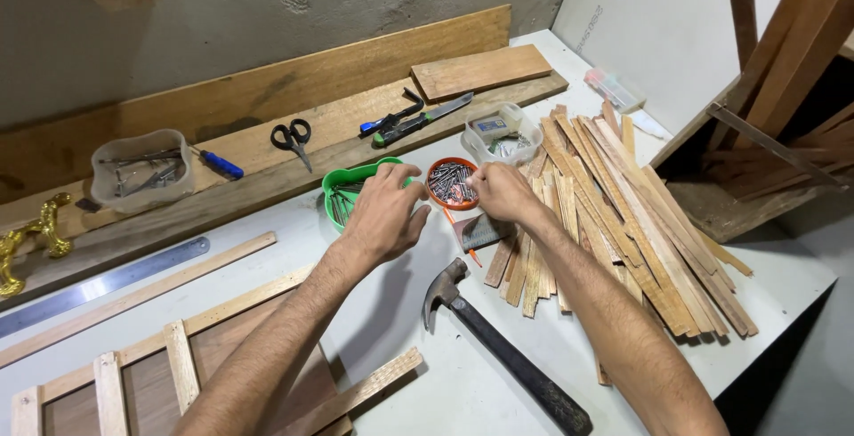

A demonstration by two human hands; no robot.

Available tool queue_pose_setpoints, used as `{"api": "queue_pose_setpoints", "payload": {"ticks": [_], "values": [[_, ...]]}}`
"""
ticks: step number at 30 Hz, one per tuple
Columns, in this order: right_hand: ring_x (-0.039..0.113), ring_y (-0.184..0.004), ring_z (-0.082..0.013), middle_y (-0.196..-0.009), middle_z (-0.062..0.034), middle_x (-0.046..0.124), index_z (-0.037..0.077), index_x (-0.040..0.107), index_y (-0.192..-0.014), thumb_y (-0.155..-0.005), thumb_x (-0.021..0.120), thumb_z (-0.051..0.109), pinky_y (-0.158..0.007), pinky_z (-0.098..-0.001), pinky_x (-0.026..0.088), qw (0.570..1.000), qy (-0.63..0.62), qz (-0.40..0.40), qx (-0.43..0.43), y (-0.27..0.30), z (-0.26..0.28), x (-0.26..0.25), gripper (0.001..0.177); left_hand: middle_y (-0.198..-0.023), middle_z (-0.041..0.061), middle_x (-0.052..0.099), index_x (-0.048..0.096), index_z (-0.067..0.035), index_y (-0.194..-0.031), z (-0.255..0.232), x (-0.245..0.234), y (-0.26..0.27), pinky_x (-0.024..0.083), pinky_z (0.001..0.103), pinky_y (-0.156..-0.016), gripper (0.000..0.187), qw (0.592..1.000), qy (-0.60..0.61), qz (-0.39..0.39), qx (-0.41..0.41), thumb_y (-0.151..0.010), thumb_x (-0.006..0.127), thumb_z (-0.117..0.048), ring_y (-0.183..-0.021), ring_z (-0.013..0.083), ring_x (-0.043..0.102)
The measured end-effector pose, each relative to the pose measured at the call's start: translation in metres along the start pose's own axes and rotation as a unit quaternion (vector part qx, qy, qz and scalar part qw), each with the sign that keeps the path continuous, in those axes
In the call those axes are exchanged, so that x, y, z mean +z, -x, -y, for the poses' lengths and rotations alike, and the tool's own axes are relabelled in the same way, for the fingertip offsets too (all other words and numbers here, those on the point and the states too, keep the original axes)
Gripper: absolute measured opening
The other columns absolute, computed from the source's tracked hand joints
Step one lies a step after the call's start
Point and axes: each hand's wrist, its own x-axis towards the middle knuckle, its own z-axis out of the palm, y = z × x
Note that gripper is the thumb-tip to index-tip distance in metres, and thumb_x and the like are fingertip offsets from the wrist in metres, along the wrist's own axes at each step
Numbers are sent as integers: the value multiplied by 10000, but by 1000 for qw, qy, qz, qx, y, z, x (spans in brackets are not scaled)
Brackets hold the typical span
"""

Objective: The person assembles a small wooden lattice frame on a workbench. They position thin wood strips across a wooden panel, hammer nails to fasten the strips, measure and align pieces with a steel ruler, sand a strip with sandpaper, and select additional strips from a pile.

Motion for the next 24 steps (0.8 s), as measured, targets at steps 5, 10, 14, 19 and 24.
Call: {"api": "queue_pose_setpoints", "payload": {"ticks": [5, 10, 14, 19, 24], "values": [[629, -787, -123, -870, -55, 707, 31, 723, -1004, -1020, 633, 298, -698, -311, 518, 979, -198, 27, -32, 37, 25, -23, 282, -1118, 124, 667, 734, -76, -1020, -23, -21, 2, 498, 444, -928, 186, 995, 61, -80, -21, -874, 781, -182, -1078, 318, 583], [502, -749, -27, -858, 63, 622, 57, 699, -1049, -1057, 597, 299, -649, -204, 447, 908, -401, 107, -55, 90, 52, -37, 263, -947, 75, 745, 759, -85, -984, -52, -32, 10, 507, 412, -798, 192, 979, 160, -106, -66, -858, 818, -218, -892, 274, 616], [520, -751, -52, -859, 47, 611, 72, 673, -1065, -1067, 582, 289, -678, -219, 478, 857, -480, 165, -88, 122, 62, -38, 235, -891, 69, 780, 785, -77, -957, -72, -35, 26, 566, 325, -680, 159, 955, 263, -126, -53, -877, 817, -211, -783, 179, 703], [523, -771, -47, -867, 34, 606, 44, 667, -1052, -1075, 589, 285, -679, -218, 472, 899, -407, 130, -94, 150, 63, -28, 254, -848, 60, 796, 766, -51, -979, -88, -44, 52, 580, 278, -627, 157, 936, 321, -79, -119, -916, 786, -193, -714, 129, 729], [735, -773, -228, -828, -107, 705, 54, 582, -1087, -834, 794, 387, -692, -358, 560, 989, 7, 147, 27, 191, 92, -36, 469, -854, 80, 789, 729, -16, -943, -95, -49, 71, 610, 292, -666, 162, 942, 301, -75, -130, -897, 784, -161, -746, 114, 748]]}}
